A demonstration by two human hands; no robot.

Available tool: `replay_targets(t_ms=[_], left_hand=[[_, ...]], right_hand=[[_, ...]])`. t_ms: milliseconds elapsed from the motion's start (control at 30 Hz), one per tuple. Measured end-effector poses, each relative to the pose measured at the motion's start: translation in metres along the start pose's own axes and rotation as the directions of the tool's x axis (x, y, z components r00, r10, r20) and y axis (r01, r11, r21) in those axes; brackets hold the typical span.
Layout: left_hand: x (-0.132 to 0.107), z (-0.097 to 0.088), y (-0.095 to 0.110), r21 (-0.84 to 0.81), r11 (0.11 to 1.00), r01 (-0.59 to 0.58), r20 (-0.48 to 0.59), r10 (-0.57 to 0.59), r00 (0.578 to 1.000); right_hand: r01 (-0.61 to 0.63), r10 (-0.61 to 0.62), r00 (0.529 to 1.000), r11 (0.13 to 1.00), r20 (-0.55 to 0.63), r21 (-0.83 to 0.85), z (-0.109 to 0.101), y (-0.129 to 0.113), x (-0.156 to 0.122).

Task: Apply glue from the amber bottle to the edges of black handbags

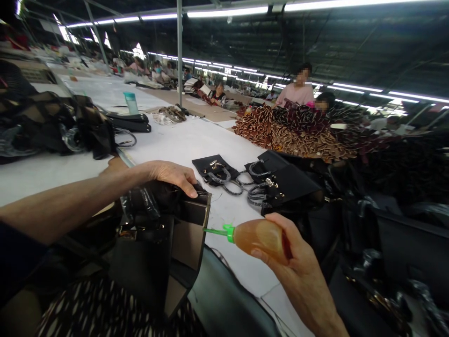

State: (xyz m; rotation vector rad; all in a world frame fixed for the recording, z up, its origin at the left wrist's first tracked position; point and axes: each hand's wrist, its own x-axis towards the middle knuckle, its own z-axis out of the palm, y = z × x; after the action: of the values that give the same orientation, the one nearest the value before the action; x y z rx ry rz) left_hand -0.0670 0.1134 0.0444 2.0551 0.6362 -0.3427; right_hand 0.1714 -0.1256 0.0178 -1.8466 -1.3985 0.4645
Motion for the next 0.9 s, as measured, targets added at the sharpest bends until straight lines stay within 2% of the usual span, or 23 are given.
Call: replay_targets(t_ms=[233,433,733,900], left_hand=[[0.001,-0.002,-0.002,0.027,0.999,-0.02,-0.009,0.021,1.0],[0.001,-0.001,-0.004,-0.007,1.0,0.012,-0.012,-0.012,1.0],[0.002,-0.002,-0.004,0.003,0.999,0.039,-0.025,-0.039,0.999],[0.005,-0.004,-0.008,-0.034,0.999,0.039,-0.019,-0.039,0.999]], right_hand=[[-0.067,0.066,0.997,0.997,0.043,0.029,0.001,0.006,-0.01],[-0.039,0.037,0.998,0.999,0.058,0.038,0.006,0.017,-0.017],[-0.084,0.083,0.994,0.996,0.064,0.011,0.014,0.02,-0.029],[-0.125,0.128,0.989,0.991,0.078,-0.044,0.016,0.031,-0.033]])
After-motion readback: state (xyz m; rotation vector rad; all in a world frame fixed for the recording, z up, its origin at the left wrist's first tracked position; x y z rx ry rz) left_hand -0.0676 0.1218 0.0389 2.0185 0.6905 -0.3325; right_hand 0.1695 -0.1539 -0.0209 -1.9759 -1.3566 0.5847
